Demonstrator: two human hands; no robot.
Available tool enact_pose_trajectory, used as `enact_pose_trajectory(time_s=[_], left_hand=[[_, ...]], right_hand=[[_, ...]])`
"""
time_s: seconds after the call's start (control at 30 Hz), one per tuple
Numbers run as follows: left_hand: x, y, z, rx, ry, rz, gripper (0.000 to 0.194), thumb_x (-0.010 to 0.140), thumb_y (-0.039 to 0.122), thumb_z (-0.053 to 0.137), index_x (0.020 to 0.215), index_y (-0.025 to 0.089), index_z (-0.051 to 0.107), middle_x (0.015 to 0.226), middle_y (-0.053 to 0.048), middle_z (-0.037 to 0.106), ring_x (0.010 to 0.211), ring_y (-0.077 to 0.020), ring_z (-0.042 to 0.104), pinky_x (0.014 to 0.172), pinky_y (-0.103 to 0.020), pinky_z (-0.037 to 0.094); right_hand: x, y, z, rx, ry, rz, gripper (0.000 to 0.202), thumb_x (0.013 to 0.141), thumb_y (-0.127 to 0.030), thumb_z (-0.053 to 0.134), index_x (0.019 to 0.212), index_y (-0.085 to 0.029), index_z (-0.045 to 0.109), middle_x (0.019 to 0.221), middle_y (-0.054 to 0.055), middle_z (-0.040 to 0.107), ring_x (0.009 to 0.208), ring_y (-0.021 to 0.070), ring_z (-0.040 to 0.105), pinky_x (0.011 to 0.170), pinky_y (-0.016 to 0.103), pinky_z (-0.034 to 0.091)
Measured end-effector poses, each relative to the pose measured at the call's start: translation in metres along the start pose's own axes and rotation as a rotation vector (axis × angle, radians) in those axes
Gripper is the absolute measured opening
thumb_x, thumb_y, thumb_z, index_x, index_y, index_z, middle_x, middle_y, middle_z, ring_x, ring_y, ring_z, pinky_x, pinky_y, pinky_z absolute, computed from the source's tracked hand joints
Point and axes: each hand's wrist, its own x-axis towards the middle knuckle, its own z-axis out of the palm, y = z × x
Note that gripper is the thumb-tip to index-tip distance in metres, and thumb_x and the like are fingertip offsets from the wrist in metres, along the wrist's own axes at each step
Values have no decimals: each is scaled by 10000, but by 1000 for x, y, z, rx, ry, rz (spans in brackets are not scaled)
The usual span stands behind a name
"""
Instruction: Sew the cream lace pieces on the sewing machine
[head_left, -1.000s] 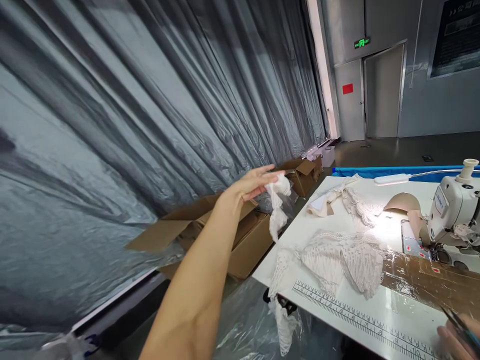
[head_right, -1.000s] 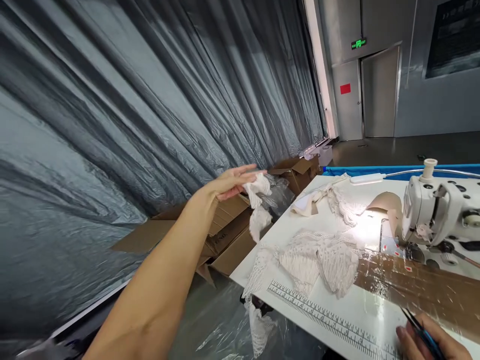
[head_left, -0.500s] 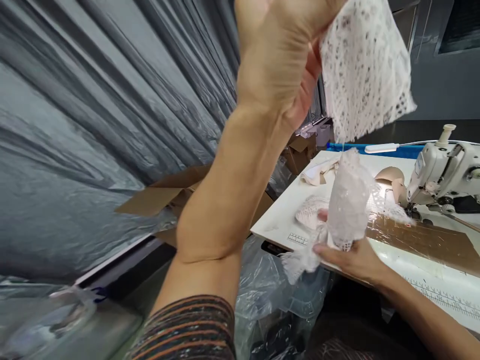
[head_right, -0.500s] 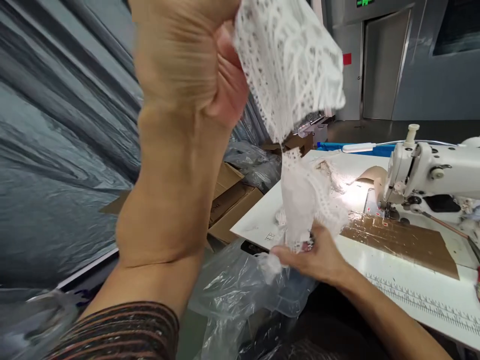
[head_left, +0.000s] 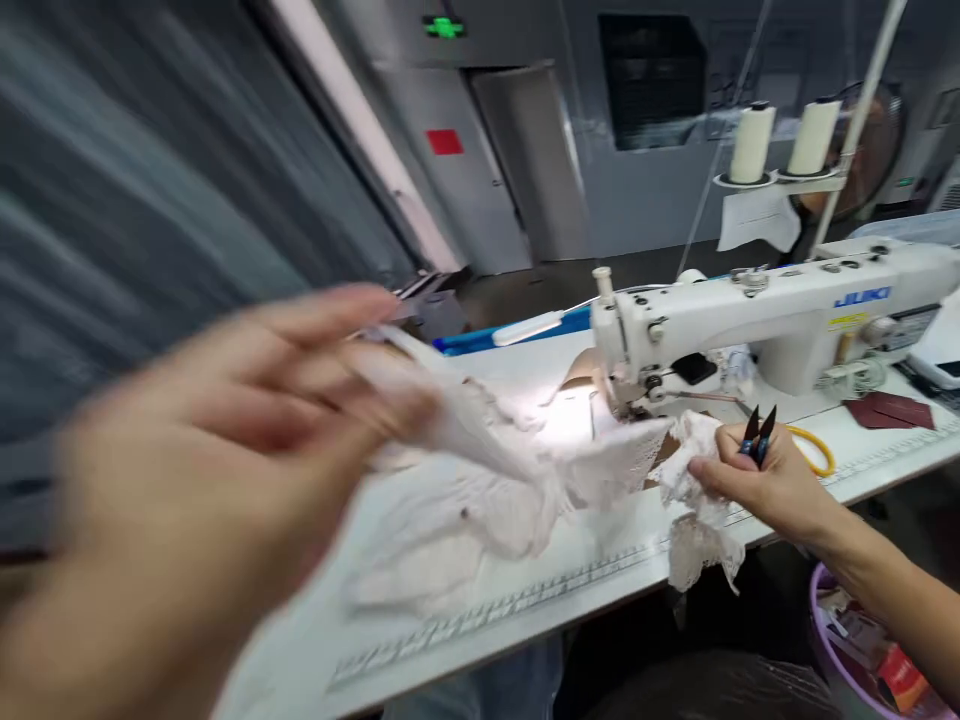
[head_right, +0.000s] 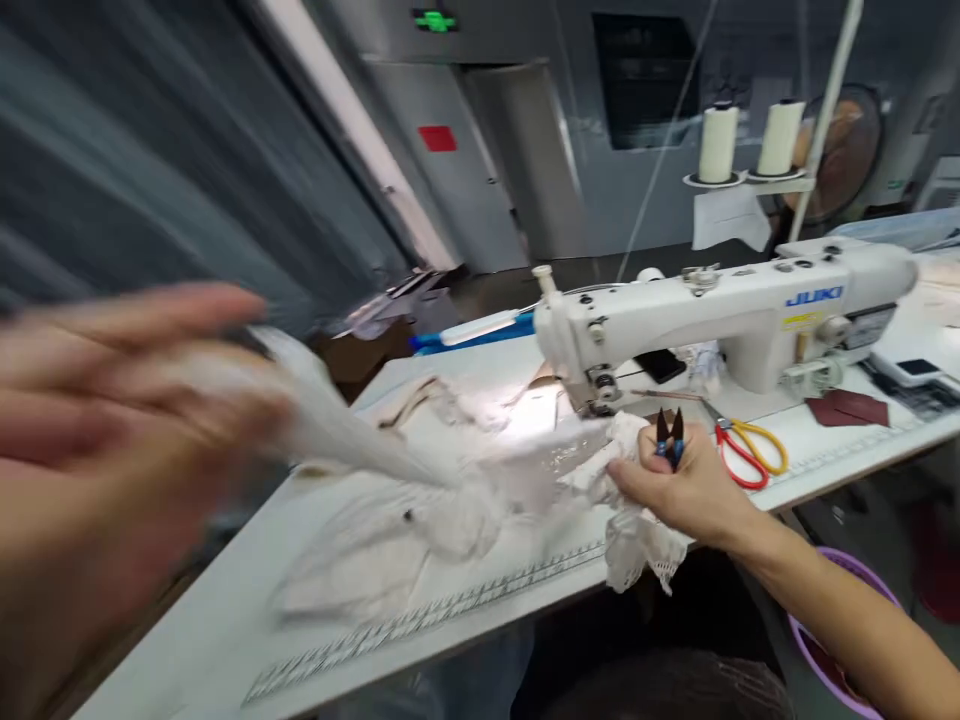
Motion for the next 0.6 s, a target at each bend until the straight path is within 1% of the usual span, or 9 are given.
enact_pose_trajectory(time_s=[0.07,0.13,0.2,0.27,0.33,0.4,0.47,0.53,0.6], left_hand=[[-29,-19,43,19,-482,-88,703,657,322,810,1315,408,577,716,45,701,751,-235,705,577,-281,573],[-50,-35,81,-83,-882,-209,645,693,292,774,1311,332,594,704,32,672,604,-162,629,572,-259,547],[-58,-47,108,-120,-1109,-251,439,740,299,739,1172,247,681,707,16,646,560,-123,557,545,-230,503],[-53,-56,126,-146,-1194,-298,262,758,319,741,979,182,720,699,6,627,549,-109,525,528,-221,486],[-39,-61,141,-232,-1139,-363,225,731,331,790,831,156,690,697,4,619,561,-107,540,520,-213,494],[-21,-65,159,-395,-987,-436,246,718,315,824,797,158,651,742,-2,636,622,-116,592,550,-206,524],[-3,-66,186,-584,-793,-497,181,788,266,777,849,166,639,821,-18,665,717,-125,646,647,-219,568],[15,-66,219,-712,-568,-501,37,881,187,663,885,159,638,851,-36,681,785,-124,673,765,-237,583],[33,-66,253,-722,-387,-461,99,935,116,546,909,164,629,829,-30,683,835,-121,682,841,-244,574]], right_hand=[[-8,-3,4,21,6,-36,517,790,-455,609,524,-239,222,468,-91,252,443,57,231,417,210,227],[-16,-4,8,18,-60,-69,510,821,-439,587,526,-238,223,472,-81,280,446,61,250,413,212,231],[-23,-4,6,-13,-167,-110,510,850,-425,562,526,-234,218,477,-72,300,455,66,272,418,216,239],[-28,-3,-8,-86,-224,-126,507,871,-422,541,527,-230,221,487,-69,299,469,72,284,432,216,260],[-31,-1,-31,-172,-170,-63,511,871,-459,541,527,-230,240,496,-72,286,475,74,271,444,212,296],[-30,4,-54,-188,-23,57,550,830,-561,574,524,-236,253,494,-72,301,466,73,273,456,218,362],[-28,10,-72,-140,141,164,610,747,-657,632,508,-238,258,521,-32,426,501,97,418,500,245,451],[-25,17,-82,-84,270,235,642,673,-695,685,486,-232,280,640,52,592,669,177,606,558,276,511],[-26,24,-87,-45,332,270,630,653,-680,718,475,-220,327,811,124,685,875,256,673,610,292,541]])
